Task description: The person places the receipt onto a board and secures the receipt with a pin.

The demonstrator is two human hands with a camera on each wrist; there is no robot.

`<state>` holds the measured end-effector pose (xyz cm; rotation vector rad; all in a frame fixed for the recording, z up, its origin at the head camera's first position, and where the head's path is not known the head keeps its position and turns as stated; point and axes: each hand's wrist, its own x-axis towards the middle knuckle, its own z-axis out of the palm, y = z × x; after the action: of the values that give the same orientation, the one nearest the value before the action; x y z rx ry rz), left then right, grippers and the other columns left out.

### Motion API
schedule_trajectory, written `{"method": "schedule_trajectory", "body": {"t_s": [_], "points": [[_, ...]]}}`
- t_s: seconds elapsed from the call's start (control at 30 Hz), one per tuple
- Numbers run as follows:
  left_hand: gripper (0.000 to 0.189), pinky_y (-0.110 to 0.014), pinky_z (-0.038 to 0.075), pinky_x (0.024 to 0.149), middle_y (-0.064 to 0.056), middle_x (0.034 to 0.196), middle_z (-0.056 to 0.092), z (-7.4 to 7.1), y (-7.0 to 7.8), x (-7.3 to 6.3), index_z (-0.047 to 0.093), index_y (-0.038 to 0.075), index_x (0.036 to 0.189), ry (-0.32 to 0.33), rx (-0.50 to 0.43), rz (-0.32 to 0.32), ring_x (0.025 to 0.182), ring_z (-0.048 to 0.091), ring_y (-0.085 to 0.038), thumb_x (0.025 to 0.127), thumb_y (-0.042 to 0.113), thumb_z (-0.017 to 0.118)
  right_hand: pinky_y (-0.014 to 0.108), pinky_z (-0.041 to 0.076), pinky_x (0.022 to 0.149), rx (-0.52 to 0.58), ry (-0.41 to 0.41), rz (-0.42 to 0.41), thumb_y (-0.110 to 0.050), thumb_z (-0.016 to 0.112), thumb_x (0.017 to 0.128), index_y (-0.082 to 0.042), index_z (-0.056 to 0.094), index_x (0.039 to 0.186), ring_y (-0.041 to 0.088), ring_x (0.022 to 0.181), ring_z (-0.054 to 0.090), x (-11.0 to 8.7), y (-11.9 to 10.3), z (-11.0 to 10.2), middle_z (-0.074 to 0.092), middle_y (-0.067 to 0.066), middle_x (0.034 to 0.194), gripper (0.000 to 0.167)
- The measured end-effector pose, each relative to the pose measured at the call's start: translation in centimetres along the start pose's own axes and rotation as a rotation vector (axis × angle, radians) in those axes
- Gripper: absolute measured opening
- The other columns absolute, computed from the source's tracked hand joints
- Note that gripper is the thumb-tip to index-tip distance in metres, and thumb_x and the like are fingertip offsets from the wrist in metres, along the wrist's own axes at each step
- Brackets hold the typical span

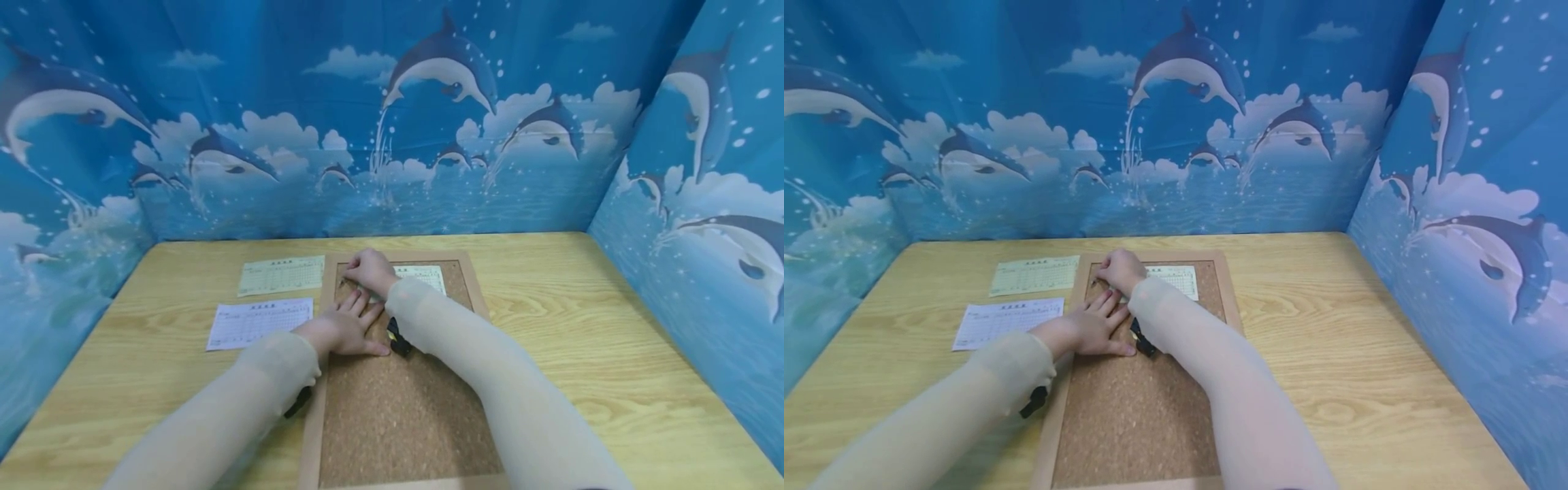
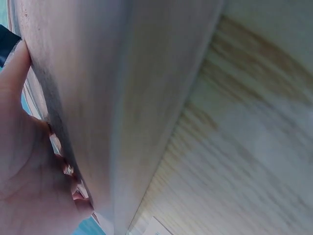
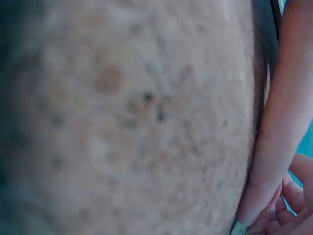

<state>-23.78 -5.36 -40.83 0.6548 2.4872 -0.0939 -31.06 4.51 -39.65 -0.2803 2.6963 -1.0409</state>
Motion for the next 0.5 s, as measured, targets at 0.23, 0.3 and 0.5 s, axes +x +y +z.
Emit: {"method": "schedule_trajectory", "body": {"t_s": [0.23,0.3,0.5], "points": [[0.098,-0.051,0.005,0.110,-0.005,0.152,-0.021,-0.02,0.05,-0.06,-0.006,0.032,0.149,-0.001,-0.008,0.000,0.138,-0.018,-0.025,0.074,0.083,0.033,0.028,0.048,0.064,-0.009,0.000,0.007,-0.026,0.063,0.090,-0.016,0.069,0.088,0.013,0.068,0.058,0.14,0.06,0.14,0.064,-0.004,0.082,0.012],[0.098,-0.051,0.005,0.110,-0.005,0.152,-0.021,-0.04,0.05,-0.09,-0.006,0.032,0.149,-0.003,-0.009,-0.001,0.138,-0.018,-0.025,0.074,0.082,0.034,0.028,0.049,0.065,-0.016,0.002,0.005,-0.026,0.063,0.091,-0.016,0.069,0.089,0.013,0.070,0.058,0.17,0.01,0.14,0.064,-0.004,0.084,0.012],[0.098,-0.051,0.005,0.110,-0.004,0.152,-0.022,0.00,-0.01,-0.06,-0.005,0.032,0.149,-0.003,-0.006,0.000,0.138,-0.019,-0.024,0.074,0.082,0.034,0.028,0.049,0.070,-0.037,0.001,-0.009,-0.025,0.061,0.091,-0.015,0.070,0.093,0.011,0.077,0.059,0.26,-0.06,0.27,0.064,-0.003,0.090,0.013]]}}
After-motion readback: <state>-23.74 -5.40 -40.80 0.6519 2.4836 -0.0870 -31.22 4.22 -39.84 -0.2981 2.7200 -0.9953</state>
